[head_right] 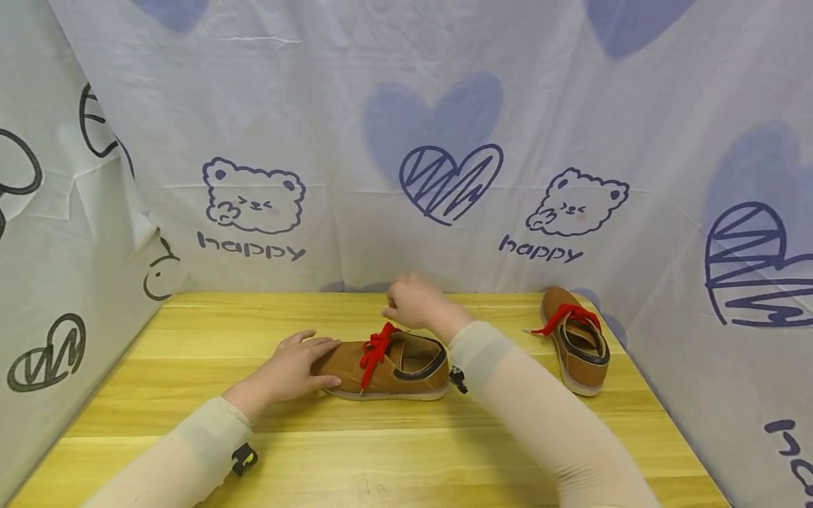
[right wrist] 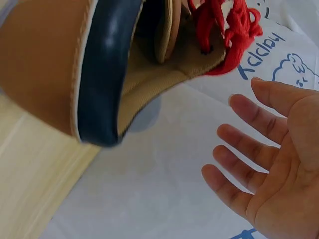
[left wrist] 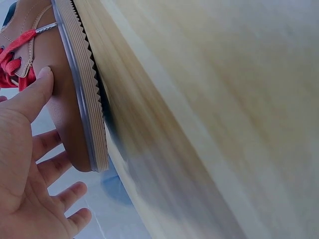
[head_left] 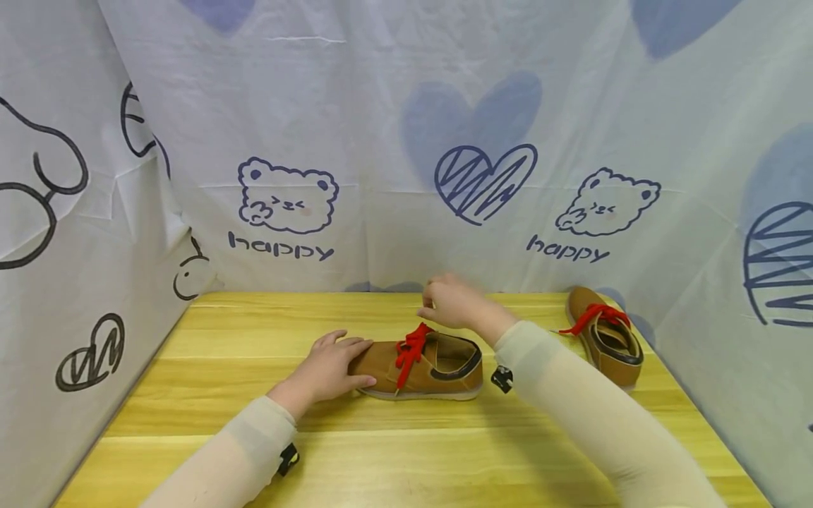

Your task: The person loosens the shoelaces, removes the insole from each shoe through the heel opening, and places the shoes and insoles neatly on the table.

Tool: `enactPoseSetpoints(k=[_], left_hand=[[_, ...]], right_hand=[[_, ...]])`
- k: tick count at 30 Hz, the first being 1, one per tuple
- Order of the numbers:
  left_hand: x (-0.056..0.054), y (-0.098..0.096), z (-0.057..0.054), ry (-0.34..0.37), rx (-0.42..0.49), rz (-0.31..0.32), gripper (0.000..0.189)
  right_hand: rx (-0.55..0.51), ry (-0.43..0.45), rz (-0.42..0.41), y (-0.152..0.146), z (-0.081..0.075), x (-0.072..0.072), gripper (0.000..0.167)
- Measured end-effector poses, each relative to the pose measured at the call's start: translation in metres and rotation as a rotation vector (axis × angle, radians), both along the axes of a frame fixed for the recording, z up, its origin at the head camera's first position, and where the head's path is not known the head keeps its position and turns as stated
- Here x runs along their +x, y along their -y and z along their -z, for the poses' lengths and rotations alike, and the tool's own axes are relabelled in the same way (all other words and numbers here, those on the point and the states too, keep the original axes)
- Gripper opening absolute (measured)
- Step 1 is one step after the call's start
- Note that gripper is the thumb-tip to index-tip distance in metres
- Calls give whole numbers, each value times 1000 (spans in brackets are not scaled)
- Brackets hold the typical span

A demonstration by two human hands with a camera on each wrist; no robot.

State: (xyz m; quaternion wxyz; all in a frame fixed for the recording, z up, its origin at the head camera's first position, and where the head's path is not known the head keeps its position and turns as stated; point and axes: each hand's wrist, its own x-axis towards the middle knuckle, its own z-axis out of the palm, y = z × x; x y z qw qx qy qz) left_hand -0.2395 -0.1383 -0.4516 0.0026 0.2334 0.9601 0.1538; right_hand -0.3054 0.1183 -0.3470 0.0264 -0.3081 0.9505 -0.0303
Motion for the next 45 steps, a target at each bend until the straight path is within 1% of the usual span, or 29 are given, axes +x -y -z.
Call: enactPoseSetpoints(k=[4, 11, 15, 17, 20, 26, 31, 35, 41, 45], left_hand=[[0, 1, 0, 0, 4, -6, 72], [0, 0, 1, 9, 5, -11, 73], [0, 0, 2, 12, 3, -11, 73], [-1, 0, 2, 13, 4, -11, 73], [-1, 0, 3, 17, 6, -11, 73], [-2, -1, 2, 11, 11, -11, 74], [-2, -1, 1, 14, 15, -13, 74], [-2, -1, 1, 19, 10, -16, 74], [-3, 0, 3, 19, -1, -18, 74], [-4, 0, 3, 15, -3, -15, 74]], right_hand=[[7, -12, -2, 5, 6, 0, 31], [89, -46, 85, 13, 16, 2, 40], [127, -46, 109, 17, 21, 4, 45], [136, -41, 112, 18, 22, 4, 45], [138, -27, 101, 18, 21, 5, 40], [114, 11, 51, 15, 13, 6, 24], [75, 21, 15, 14, 4, 4, 17], [55, 14, 7, 12, -4, 0, 20], [13, -32, -17, 9, -20, -6, 36], [-9, -46, -9, 7, -29, -7, 37]])
